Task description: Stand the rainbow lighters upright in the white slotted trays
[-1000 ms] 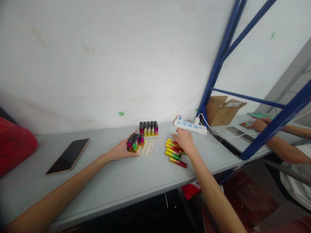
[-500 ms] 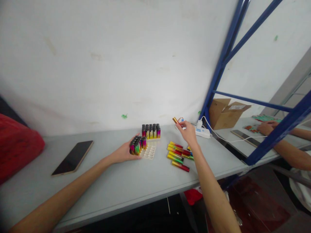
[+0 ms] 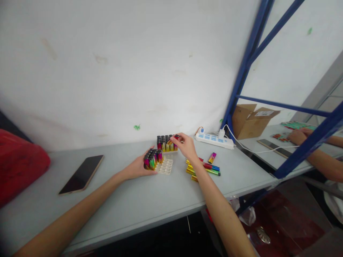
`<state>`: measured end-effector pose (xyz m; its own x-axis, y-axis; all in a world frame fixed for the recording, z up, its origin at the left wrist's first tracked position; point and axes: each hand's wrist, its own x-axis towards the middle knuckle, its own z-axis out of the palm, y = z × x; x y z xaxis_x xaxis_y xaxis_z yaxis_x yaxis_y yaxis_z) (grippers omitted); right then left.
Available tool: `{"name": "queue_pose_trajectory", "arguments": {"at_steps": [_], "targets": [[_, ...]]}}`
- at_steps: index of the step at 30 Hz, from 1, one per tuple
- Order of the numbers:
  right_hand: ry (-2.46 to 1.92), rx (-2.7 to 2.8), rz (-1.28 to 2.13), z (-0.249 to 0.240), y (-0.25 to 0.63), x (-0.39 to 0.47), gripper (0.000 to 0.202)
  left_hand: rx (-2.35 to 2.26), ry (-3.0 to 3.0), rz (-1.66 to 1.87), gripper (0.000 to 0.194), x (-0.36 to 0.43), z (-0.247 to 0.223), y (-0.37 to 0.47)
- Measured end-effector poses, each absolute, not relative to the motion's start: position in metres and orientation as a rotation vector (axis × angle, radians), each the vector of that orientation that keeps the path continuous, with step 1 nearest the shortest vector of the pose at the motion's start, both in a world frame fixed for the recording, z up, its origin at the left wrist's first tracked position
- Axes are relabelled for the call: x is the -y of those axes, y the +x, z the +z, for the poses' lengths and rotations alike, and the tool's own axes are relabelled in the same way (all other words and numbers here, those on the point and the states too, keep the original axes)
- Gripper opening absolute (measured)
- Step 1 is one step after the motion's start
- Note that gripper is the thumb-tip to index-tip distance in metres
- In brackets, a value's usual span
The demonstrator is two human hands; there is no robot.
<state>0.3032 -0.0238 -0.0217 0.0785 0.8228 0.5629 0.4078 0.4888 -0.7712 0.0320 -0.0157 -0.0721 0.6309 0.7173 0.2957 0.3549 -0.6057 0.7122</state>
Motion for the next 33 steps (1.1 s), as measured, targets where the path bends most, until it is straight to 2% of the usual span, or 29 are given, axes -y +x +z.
{"name": "queue_pose_trajectory", "arguments": {"at_steps": [5,10,12,15,19,21,27,33], "targets": [[-0.986,1.486,0.686,-0.036,0.292,0.026,0.050,-0.862,2.254,0.738,0.126,0.017,-0.069,0.032],[-0.886,1.454,1.140,-0.039,0.276,0.037,0.048,-0.861,2.244,0.744,0.128,0.016,-0.070,0.032],[-0.908,1.476,1.198,-0.040,0.270,0.040,0.050,-0.856,2.248,0.742,0.127,0.015,-0.071,0.032],[-1.031,1.496,1.062,-0.044,0.261,0.043,0.052,-0.838,2.239,0.744,0.126,0.015,-0.072,0.032],[-1.177,1.575,0.553,-0.049,0.254,0.048,0.056,-0.844,2.228,0.740,0.126,0.017,-0.070,0.032],[-1.217,1.617,0.412,-0.050,0.252,0.051,0.056,-0.861,2.229,0.728,0.125,0.018,-0.069,0.032],[-1.301,1.634,0.365,-0.053,0.252,0.051,0.042,-0.855,2.240,0.739,0.126,0.017,-0.070,0.032],[-1.286,1.669,0.344,-0.055,0.254,0.050,0.042,-0.848,2.238,0.742,0.125,0.018,-0.070,0.032]]}}
